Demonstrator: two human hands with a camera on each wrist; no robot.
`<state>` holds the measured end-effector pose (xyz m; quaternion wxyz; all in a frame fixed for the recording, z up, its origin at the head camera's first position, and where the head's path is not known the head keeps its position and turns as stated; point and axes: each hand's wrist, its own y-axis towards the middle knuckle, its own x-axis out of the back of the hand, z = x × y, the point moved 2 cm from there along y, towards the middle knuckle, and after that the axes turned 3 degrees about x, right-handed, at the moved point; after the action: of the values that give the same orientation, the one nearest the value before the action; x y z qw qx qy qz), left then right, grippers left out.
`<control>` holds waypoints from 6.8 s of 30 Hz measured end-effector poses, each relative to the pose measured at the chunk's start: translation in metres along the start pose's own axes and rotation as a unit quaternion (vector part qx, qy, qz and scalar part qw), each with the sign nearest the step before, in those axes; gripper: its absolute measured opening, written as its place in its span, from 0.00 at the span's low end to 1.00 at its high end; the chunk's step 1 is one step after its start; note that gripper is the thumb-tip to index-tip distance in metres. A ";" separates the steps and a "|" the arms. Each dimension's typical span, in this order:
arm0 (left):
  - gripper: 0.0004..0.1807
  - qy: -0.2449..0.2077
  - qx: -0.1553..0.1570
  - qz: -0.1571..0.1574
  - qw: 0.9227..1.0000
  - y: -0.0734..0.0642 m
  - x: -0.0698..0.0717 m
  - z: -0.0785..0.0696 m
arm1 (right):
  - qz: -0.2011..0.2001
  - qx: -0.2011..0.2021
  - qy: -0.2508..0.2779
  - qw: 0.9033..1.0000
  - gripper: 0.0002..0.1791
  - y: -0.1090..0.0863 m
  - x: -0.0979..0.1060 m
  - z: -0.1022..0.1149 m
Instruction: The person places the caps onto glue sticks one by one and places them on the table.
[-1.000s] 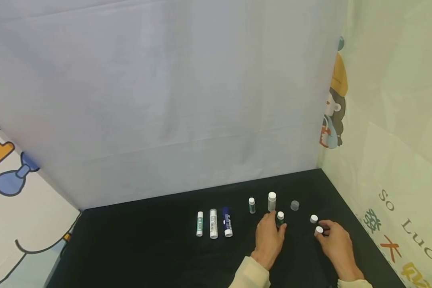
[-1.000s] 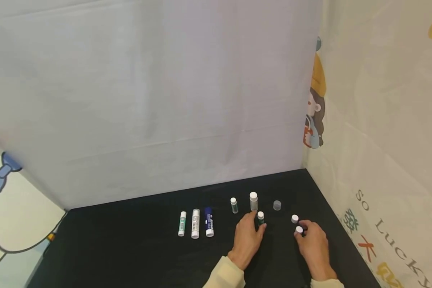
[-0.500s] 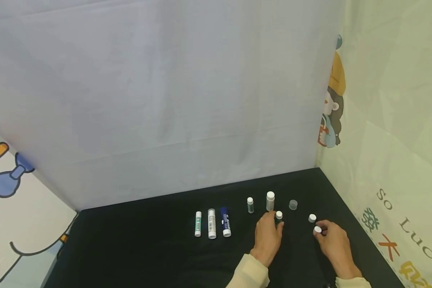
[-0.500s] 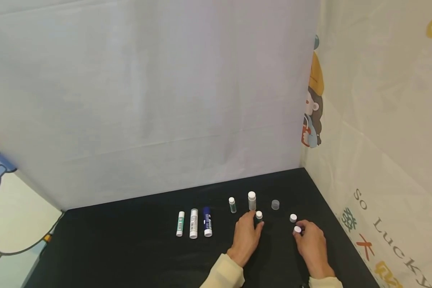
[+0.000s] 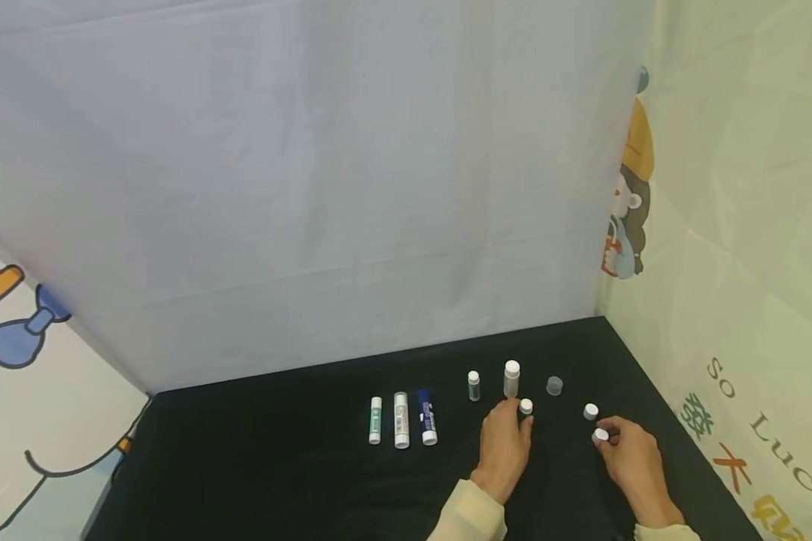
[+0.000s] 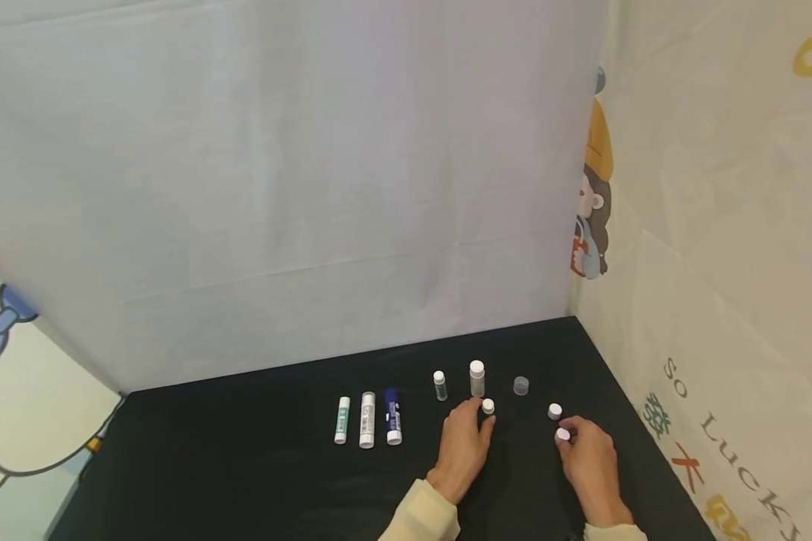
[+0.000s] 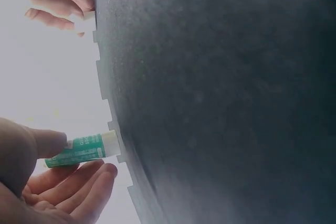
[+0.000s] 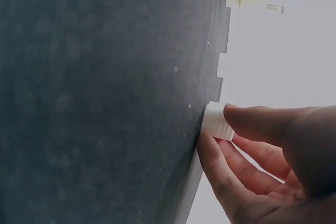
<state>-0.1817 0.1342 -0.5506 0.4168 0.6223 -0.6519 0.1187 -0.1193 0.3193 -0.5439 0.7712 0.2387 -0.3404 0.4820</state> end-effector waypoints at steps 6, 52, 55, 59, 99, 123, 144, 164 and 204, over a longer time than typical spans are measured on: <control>0.07 -0.005 -0.008 -0.002 1.000 -0.003 0.006 0.000 | -0.001 -0.001 0.010 1.000 0.10 -0.002 0.000 0.006; 0.10 0.003 -0.015 -0.054 0.998 -0.041 0.058 0.037 | 0.054 0.127 0.121 0.983 0.12 -0.027 -0.029 0.101; 0.10 0.005 -0.011 -0.057 0.998 -0.041 0.061 0.040 | 0.054 0.142 0.129 0.980 0.12 -0.027 -0.031 0.105; 0.09 0.007 -0.005 -0.056 0.998 -0.043 0.063 0.043 | 0.053 0.163 0.140 0.975 0.13 -0.028 -0.035 0.111; 0.11 0.030 0.013 -0.070 0.997 -0.064 0.097 0.059 | 0.108 0.241 0.189 0.946 0.13 -0.049 -0.069 0.147; 0.08 0.046 0.026 -0.058 0.997 -0.069 0.116 0.060 | 0.161 0.262 0.186 0.933 0.10 -0.048 -0.079 0.157; 0.09 0.085 0.064 -0.046 0.993 -0.074 0.130 0.064 | 0.186 0.251 0.170 0.935 0.06 -0.051 -0.090 0.172; 0.10 0.170 0.049 -0.099 0.979 -0.082 0.131 0.061 | 0.198 0.263 0.160 0.931 0.05 -0.055 -0.097 0.180; 0.06 0.168 0.150 -0.095 0.970 -0.084 0.161 0.109 | 0.162 0.290 0.183 0.925 0.13 -0.082 -0.171 0.220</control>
<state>-0.1290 -0.0706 -0.5380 0.4318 0.7081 -0.4849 0.2777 -0.1616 0.0323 -0.5328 0.6285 0.3011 -0.0732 0.7134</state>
